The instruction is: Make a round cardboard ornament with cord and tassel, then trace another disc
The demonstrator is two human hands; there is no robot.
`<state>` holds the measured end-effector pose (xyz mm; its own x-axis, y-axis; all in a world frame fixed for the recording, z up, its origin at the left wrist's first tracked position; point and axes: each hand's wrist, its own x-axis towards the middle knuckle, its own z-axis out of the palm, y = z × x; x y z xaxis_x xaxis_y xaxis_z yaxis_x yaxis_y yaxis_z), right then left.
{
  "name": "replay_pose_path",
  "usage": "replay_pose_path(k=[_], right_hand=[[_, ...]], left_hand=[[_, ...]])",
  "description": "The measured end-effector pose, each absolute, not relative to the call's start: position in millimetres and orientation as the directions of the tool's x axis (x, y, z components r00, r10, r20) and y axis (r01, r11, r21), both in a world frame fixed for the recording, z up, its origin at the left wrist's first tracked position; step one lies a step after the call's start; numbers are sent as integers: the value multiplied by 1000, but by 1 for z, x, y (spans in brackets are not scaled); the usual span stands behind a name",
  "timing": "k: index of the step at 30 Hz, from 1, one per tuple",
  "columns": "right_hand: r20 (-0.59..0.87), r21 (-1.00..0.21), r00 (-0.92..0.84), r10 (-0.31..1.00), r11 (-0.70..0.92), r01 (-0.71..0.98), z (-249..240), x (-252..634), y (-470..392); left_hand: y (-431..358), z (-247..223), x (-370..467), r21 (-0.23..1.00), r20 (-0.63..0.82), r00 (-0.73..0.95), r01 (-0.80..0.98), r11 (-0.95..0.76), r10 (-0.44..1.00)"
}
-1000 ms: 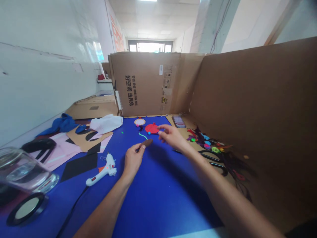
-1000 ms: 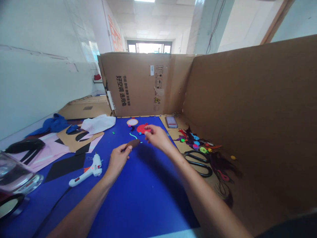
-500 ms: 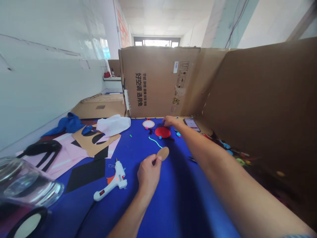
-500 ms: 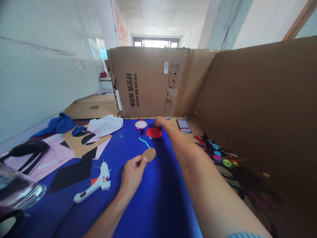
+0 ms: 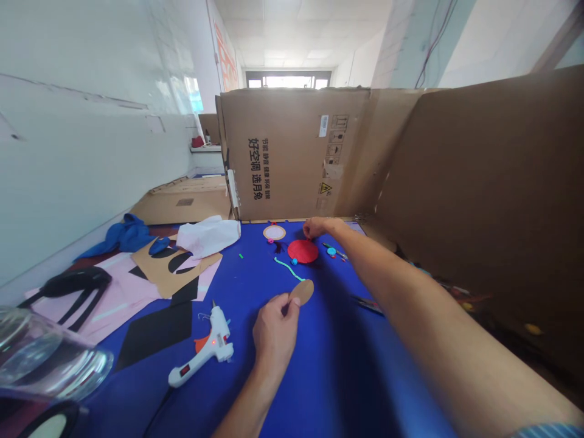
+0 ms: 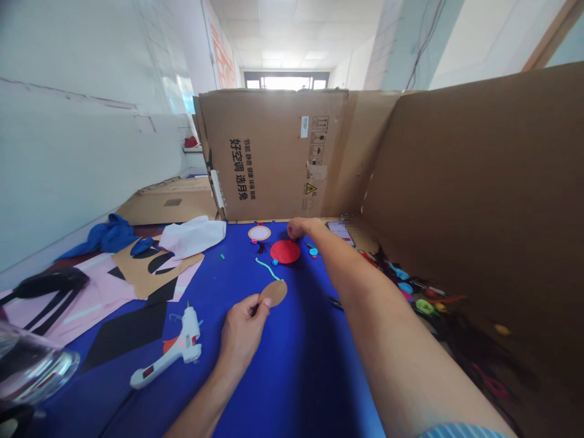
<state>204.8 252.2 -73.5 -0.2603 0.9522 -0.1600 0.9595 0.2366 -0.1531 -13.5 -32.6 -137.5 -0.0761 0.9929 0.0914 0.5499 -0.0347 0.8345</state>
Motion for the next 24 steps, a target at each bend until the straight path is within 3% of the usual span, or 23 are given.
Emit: replay_pose_path(k=[4, 10, 18, 24], right_hand=[[-195, -252, -257, 947, 205, 946, -56, 214, 240], [-4, -382, -137, 991, 126, 916, -15, 237, 226], [301, -330, 85, 950, 21, 944, 25, 277, 230], [315, -361, 39, 948, 81, 929, -4, 255, 231]], left_hand=[[-32, -139, -14, 825, 103, -77, 564, -42, 992], [-30, -136, -16, 808, 64, -53, 589, -21, 997], [-31, -136, -16, 811, 63, -55, 584, -19, 996], [-31, -137, -16, 846, 86, -80, 533, -31, 993]])
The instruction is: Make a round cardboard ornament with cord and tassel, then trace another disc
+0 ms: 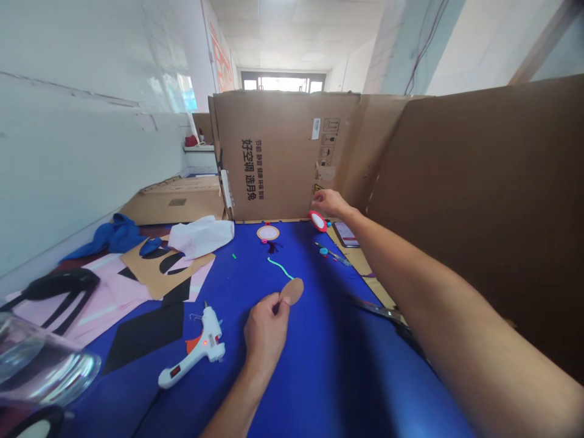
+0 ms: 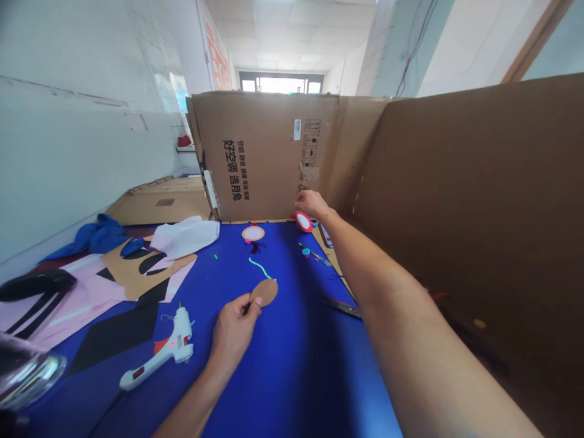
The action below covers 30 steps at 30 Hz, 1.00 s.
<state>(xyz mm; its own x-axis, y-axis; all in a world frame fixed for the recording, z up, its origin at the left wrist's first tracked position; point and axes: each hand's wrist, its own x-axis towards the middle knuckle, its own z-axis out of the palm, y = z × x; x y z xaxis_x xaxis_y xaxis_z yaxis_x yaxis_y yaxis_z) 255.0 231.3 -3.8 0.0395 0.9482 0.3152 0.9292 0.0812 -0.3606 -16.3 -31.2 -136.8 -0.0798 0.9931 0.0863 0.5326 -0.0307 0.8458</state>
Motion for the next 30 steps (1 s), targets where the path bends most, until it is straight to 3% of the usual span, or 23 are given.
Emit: replay_pose_path(k=[4, 7, 9, 13, 17, 24, 27, 30], right_hand=[[362, -389, 58, 931, 94, 917, 6, 249, 215], [393, -427, 66, 917, 119, 896, 18, 243, 176], [376, -569, 36, 926, 200, 798, 15, 233, 136], [310, -696, -111, 944, 305, 650, -23, 205, 46], [309, -810, -65, 949, 298, 505, -69, 179, -10], [197, -955, -83, 977, 210, 209, -113, 156, -21], [129, -956, -73, 989, 144, 256, -117, 160, -18], [261, -873, 9, 965, 232, 428, -100, 164, 6]], left_hand=[[-29, -139, -17, 832, 77, -79, 555, -21, 994], [-27, -139, -17, 887, 51, -59, 461, -18, 997], [-26, -135, -16, 933, 24, -36, 358, -10, 999], [-29, -124, -12, 989, -28, -6, 143, 29, 1000], [-35, -116, -6, 998, -56, 49, -26, 58, 997], [-37, -118, -6, 999, -40, 92, -22, 42, 995], [-37, -118, -6, 996, -76, 97, -34, 80, 992], [-37, -116, -7, 990, -111, 44, -82, 115, 993]])
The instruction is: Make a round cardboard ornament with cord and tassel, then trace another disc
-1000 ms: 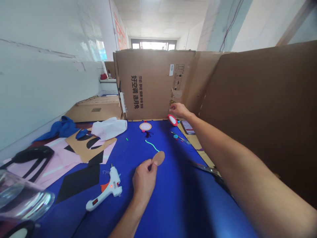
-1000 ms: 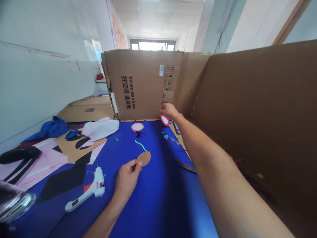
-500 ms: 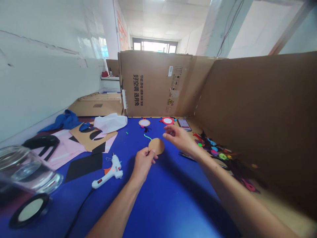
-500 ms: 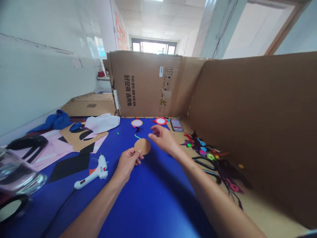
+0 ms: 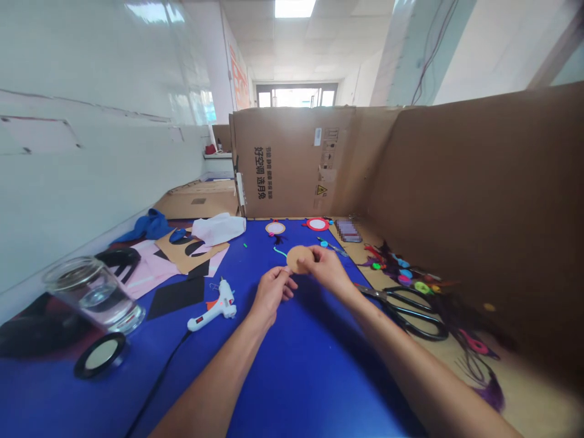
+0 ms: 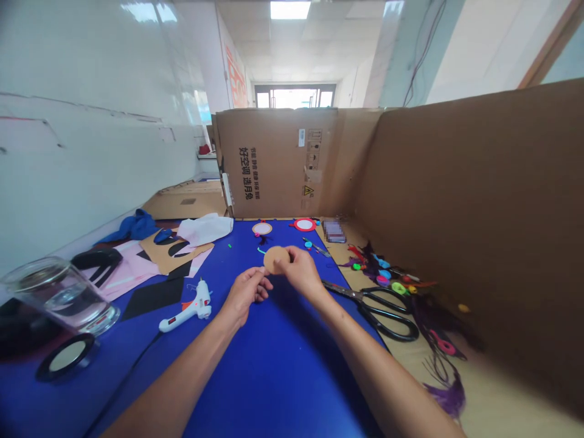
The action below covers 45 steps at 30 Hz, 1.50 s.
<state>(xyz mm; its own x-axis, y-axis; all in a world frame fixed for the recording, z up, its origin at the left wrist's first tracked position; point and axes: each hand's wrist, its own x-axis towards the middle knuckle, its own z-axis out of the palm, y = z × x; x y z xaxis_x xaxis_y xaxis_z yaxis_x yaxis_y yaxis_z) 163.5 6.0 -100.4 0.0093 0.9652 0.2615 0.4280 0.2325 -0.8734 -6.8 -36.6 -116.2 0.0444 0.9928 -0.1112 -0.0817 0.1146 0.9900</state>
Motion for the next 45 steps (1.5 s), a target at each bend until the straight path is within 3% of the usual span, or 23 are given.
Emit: replay_pose_path(k=[3, 5, 10, 14, 20, 23, 26, 31, 35, 45], right_hand=[[412, -657, 91, 907, 227, 719, -70, 155, 58], [356, -493, 76, 932, 118, 862, -55, 142, 101], [260, -434, 91, 961, 32, 900, -58, 113, 185], [206, -423, 94, 974, 2, 906, -66, 109, 198], [307, -478, 56, 950, 103, 872, -46, 119, 133], [331, -523, -20, 943, 201, 828, -53, 123, 72], [368, -733, -60, 928, 329, 595, -74, 127, 15], [237, -935, 26, 971, 221, 277, -99, 136, -27], [63, -997, 11, 998, 63, 49, -106, 141, -32], [-31, -997, 22, 999, -29, -66, -110, 142, -37]], left_hand=[[-36, -115, -8, 989, -126, -1, -80, 125, 992], [-36, -117, -7, 987, -143, -3, -79, 142, 990], [-37, -125, -4, 981, -172, -4, -91, 170, 985], [-34, -129, -4, 979, -186, -19, -90, 184, 982], [-30, -125, -7, 988, -128, -54, -91, 123, 990], [-29, -121, -8, 985, -105, -159, -150, 81, 982], [-29, -120, -7, 986, -27, -139, -168, 3, 990], [-34, -119, -3, 986, 15, -5, -167, -16, 1000], [-37, -119, -2, 983, -25, 24, -180, 29, 999], [-35, -119, -4, 981, -43, 56, -189, 53, 997]])
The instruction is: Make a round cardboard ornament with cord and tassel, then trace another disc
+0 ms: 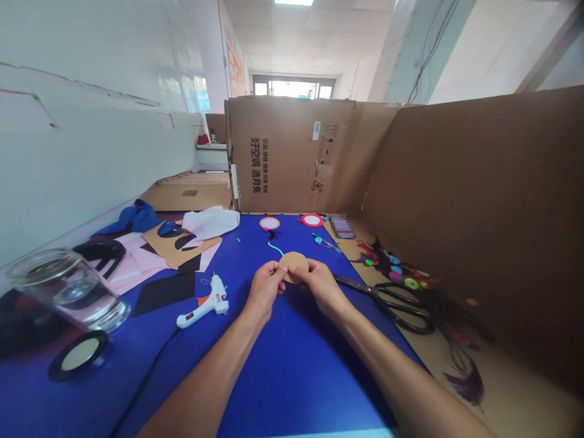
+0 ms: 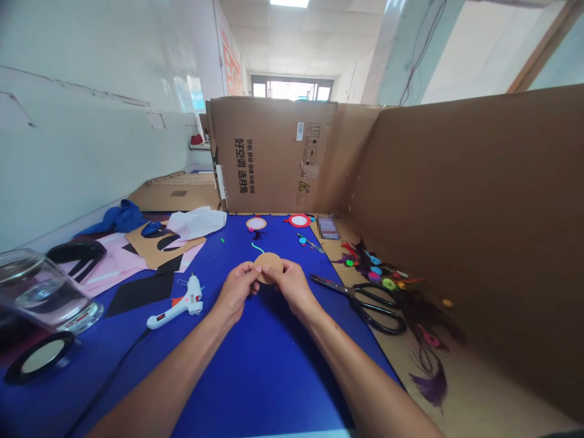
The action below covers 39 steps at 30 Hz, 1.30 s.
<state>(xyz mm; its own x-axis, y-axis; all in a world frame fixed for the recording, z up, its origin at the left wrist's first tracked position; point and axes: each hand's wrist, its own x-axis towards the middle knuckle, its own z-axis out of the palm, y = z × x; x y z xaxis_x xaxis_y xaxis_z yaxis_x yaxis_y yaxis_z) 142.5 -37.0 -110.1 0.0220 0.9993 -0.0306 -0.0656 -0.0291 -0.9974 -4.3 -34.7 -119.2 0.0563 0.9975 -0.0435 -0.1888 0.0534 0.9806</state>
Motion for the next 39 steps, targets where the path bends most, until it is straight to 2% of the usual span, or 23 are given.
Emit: replay_pose_path(k=[12, 21, 25, 32, 39], right_hand=[[-53, -994, 22, 998, -51, -102, -109, 140, -37], [-69, -994, -49, 996, -73, -86, -110, 138, -39], [-58, -995, -57, 997, -62, -77, -111, 140, -38], [-23, -997, 27, 999, -21, -79, -114, 143, -34], [1, -998, 0, 1000, 1, -60, -116, 142, -34]], left_hand=[[-32, -122, -5, 986, -19, 29, -166, 23, 999], [-28, -120, -9, 982, -22, -79, -190, 7, 997], [-29, -120, -9, 983, -30, -70, -184, 16, 997], [-33, -119, -7, 983, -44, -35, -183, 37, 998], [-32, -124, -4, 984, -51, -28, -175, 45, 998]])
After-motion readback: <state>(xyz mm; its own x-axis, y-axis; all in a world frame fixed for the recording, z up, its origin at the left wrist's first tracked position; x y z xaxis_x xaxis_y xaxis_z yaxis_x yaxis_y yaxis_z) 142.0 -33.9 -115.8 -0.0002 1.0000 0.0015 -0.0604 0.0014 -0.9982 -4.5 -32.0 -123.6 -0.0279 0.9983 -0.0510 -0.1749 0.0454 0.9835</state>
